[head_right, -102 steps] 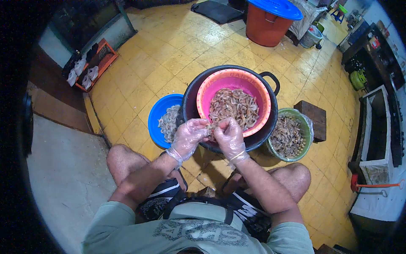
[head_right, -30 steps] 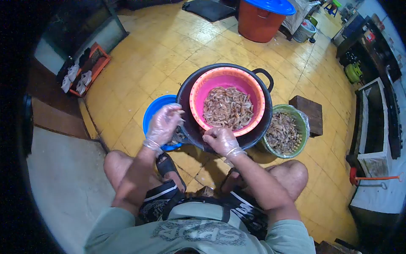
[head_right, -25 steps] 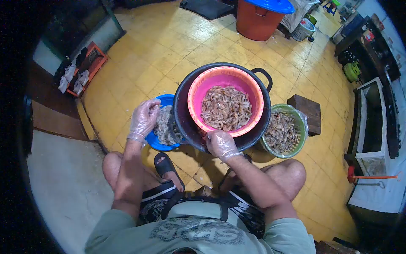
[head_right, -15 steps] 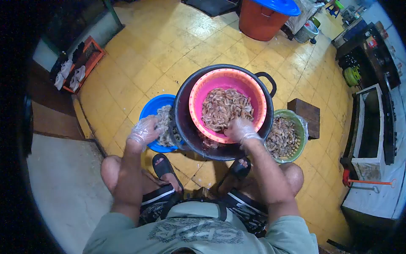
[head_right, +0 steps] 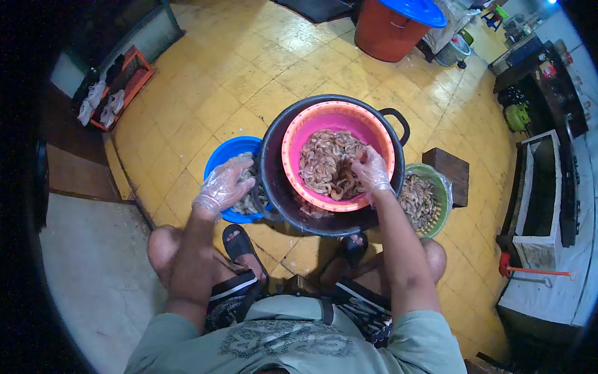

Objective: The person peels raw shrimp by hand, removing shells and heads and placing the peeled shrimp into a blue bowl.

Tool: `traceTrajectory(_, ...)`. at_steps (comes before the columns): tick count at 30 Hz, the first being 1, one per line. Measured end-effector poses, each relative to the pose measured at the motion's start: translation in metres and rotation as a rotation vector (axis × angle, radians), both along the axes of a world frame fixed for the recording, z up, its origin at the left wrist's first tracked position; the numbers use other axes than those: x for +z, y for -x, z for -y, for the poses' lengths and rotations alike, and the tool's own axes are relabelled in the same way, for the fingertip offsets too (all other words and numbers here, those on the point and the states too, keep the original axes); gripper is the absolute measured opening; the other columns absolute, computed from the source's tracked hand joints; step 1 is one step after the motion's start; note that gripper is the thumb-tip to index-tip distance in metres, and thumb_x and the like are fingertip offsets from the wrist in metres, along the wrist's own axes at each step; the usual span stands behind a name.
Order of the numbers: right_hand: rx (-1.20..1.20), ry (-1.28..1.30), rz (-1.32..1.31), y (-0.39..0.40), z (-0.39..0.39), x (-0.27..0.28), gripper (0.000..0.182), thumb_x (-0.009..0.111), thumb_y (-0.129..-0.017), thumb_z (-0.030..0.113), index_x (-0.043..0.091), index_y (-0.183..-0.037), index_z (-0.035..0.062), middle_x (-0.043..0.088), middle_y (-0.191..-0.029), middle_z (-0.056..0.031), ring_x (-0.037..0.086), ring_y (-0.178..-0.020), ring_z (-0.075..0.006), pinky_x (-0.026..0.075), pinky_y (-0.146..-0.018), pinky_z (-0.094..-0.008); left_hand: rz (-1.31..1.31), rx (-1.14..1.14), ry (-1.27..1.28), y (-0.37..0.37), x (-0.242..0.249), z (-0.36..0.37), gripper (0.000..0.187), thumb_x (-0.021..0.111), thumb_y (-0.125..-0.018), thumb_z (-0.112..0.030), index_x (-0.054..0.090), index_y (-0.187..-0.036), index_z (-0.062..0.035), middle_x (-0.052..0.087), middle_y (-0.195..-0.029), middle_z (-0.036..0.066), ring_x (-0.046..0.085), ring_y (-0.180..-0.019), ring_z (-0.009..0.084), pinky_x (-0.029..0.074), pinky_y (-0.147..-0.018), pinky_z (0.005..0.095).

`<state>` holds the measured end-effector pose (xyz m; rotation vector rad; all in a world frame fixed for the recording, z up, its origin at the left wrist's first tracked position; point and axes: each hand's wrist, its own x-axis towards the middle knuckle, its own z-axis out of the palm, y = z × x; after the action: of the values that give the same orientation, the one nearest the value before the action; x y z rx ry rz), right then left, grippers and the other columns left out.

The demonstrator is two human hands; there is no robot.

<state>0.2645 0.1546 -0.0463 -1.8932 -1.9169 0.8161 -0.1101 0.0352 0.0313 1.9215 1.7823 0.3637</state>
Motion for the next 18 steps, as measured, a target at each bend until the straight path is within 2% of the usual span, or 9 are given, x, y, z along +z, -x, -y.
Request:
traceTrajectory(2, -0.089, 0.066, -0.583, 0.003, 0.016, 0.014, 0.021, 0.064, -0.086, 0.005, 0.067, -0.107, 0.0014, 0.065, -0.08, -0.0039, 0.061, -0.069, -0.0173, 0.052, -0.067, -0.0333, 0.0, -0.033, -0.07, -0.006, 0.0, 0.0, 0.049, 0.069, -0.09, -0.028, 0.061, -0.132, -0.0049, 0.06, -0.138, 0.022, 0.053, -0.132, 0.0399, 0.041, -0.113, 0.0462)
traceTrajectory(4, -0.017, 0.148, -0.74, 0.006, 0.041, 0.036, 0.023, 0.063, -0.09, 0.005, 0.066, -0.113, 0.0018, 0.063, -0.085, -0.0006, 0.061, -0.075, -0.0129, 0.052, -0.069, -0.0295, 0.11, -0.059, -0.084, -0.013, -0.004, -0.001, 0.046, 0.07, -0.089, -0.026, 0.063, -0.129, -0.0039, 0.063, -0.134, 0.022, 0.054, -0.13, 0.041, 0.042, -0.111, 0.0467)
traceTrajectory(6, 0.113, 0.152, -0.7, 0.017, 0.069, 0.046, 0.021, 0.063, -0.091, 0.004, 0.068, -0.112, 0.0009, 0.066, -0.087, -0.0032, 0.063, -0.078, -0.0129, 0.053, -0.073, -0.0302, 0.117, -0.045, -0.087, -0.018, 0.002, 0.001, 0.045, 0.07, -0.089, -0.025, 0.063, -0.128, -0.0039, 0.063, -0.133, 0.021, 0.054, -0.13, 0.0408, 0.042, -0.111, 0.0467)
traceTrajectory(8, 0.309, 0.053, -0.424, 0.036, 0.098, 0.056, 0.019, 0.065, -0.091, 0.007, 0.071, -0.108, 0.0027, 0.072, -0.091, -0.0099, 0.069, -0.083, -0.0191, 0.055, -0.079, -0.0343, 0.125, -0.035, -0.086, -0.019, 0.004, 0.004, 0.044, 0.07, -0.089, -0.024, 0.064, -0.127, -0.0038, 0.064, -0.133, 0.021, 0.055, -0.13, 0.0407, 0.043, -0.111, 0.0467)
traceTrajectory(10, 0.522, -0.117, -0.14, 0.05, 0.115, 0.059, 0.022, 0.067, -0.088, 0.017, 0.073, -0.107, 0.0069, 0.072, -0.099, -0.0202, 0.07, -0.094, -0.038, 0.056, -0.085, -0.0455, 0.124, -0.035, -0.08, -0.02, 0.002, 0.004, 0.044, 0.07, -0.089, -0.023, 0.064, -0.128, -0.0044, 0.063, -0.134, 0.021, 0.055, -0.13, 0.0403, 0.042, -0.111, 0.0471)
traceTrajectory(12, 0.712, -0.129, -0.021, 0.053, 0.116, 0.053, 0.022, 0.066, -0.088, 0.02, 0.074, -0.105, 0.0083, 0.072, -0.095, -0.0191, 0.07, -0.091, -0.0379, 0.056, -0.082, -0.0474, 0.091, -0.047, -0.145, -0.019, -0.002, 0.005, 0.043, 0.071, -0.088, -0.025, 0.066, -0.125, -0.0055, 0.066, -0.127, 0.021, 0.059, -0.123, 0.0403, 0.045, -0.106, 0.0475)
traceTrajectory(14, 0.682, -0.082, 0.089, 0.045, 0.103, 0.056, 0.022, 0.068, -0.088, 0.017, 0.075, -0.106, 0.0091, 0.073, -0.096, -0.0191, 0.071, -0.091, -0.0368, 0.057, -0.081, -0.0449, 0.062, -0.053, -0.205, -0.019, -0.007, 0.007, 0.042, 0.071, -0.086, -0.028, 0.068, -0.123, -0.0067, 0.069, -0.12, 0.021, 0.063, -0.115, 0.0404, 0.048, -0.101, 0.0479)
traceTrajectory(16, 0.434, -0.005, 0.024, 0.034, 0.075, 0.054, 0.021, 0.068, -0.085, 0.018, 0.076, -0.103, 0.0095, 0.073, -0.095, -0.019, 0.071, -0.09, -0.0364, 0.057, -0.082, -0.0449, 0.124, -0.029, -0.131, -0.018, -0.004, 0.009, 0.042, 0.071, -0.086, -0.027, 0.068, -0.123, -0.0071, 0.069, -0.121, 0.02, 0.063, -0.116, 0.0395, 0.049, -0.101, 0.048)
traceTrajectory(18, 0.332, -0.009, 0.211, 0.021, 0.037, 0.035, 0.023, 0.062, -0.084, 0.015, 0.076, -0.102, 0.0099, 0.073, -0.099, -0.0192, 0.071, -0.093, -0.0371, 0.056, -0.086, -0.0465, 0.117, -0.035, -0.131, -0.017, -0.006, 0.01, 0.042, 0.071, -0.086, -0.027, 0.068, -0.123, -0.0073, 0.069, -0.122, 0.02, 0.063, -0.116, 0.0392, 0.049, -0.1, 0.0479)
